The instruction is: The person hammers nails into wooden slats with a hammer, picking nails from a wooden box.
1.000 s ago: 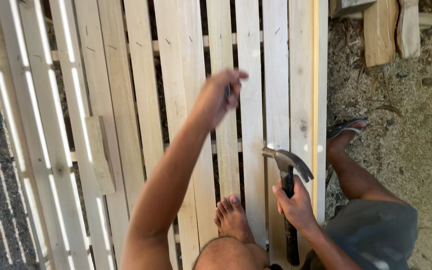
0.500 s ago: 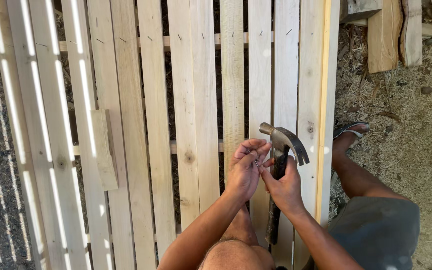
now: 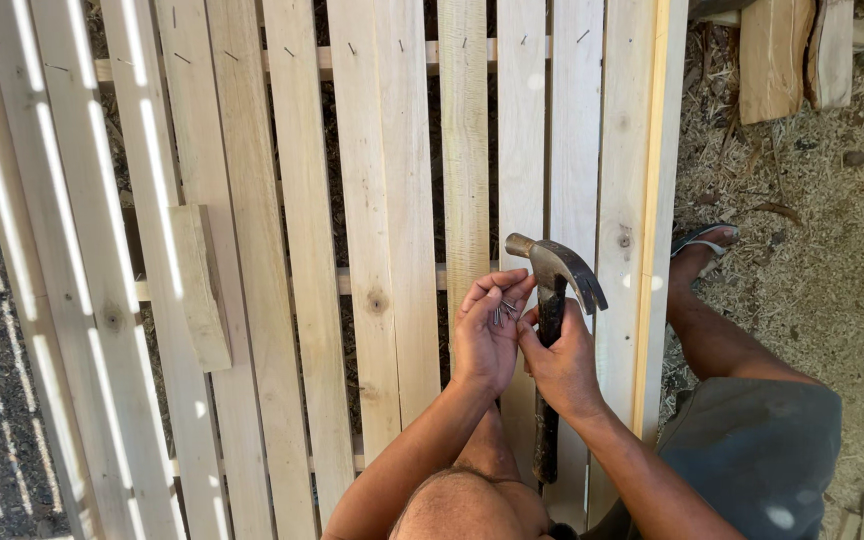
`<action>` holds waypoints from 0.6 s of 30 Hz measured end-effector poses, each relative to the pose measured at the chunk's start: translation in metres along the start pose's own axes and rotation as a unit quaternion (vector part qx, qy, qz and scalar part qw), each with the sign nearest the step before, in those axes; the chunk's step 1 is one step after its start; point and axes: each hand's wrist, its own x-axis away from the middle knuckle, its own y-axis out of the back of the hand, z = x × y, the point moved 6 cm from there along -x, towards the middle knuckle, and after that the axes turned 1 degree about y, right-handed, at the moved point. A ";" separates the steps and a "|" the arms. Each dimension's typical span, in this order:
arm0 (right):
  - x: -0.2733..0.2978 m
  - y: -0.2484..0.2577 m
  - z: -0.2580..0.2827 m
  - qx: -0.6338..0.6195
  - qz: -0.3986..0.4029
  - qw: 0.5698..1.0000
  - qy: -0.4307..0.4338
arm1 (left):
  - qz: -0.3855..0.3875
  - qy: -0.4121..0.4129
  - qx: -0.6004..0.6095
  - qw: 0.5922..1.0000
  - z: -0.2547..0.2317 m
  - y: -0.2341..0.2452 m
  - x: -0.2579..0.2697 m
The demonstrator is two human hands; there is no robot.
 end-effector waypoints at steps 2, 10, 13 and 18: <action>0.003 0.004 -0.005 0.021 -0.018 1.000 -0.007 | -0.019 0.025 0.027 0.999 0.000 0.010 -0.003; 0.006 0.028 -0.025 -0.006 0.005 1.000 -0.005 | 0.096 0.083 -0.251 0.960 0.011 0.032 0.014; 0.012 0.035 -0.037 0.013 0.026 0.999 -0.014 | 0.086 0.083 -0.390 0.913 0.015 0.040 0.020; 0.021 0.048 -0.059 0.003 0.013 0.999 -0.041 | 0.059 0.139 -0.390 0.908 0.037 0.050 0.026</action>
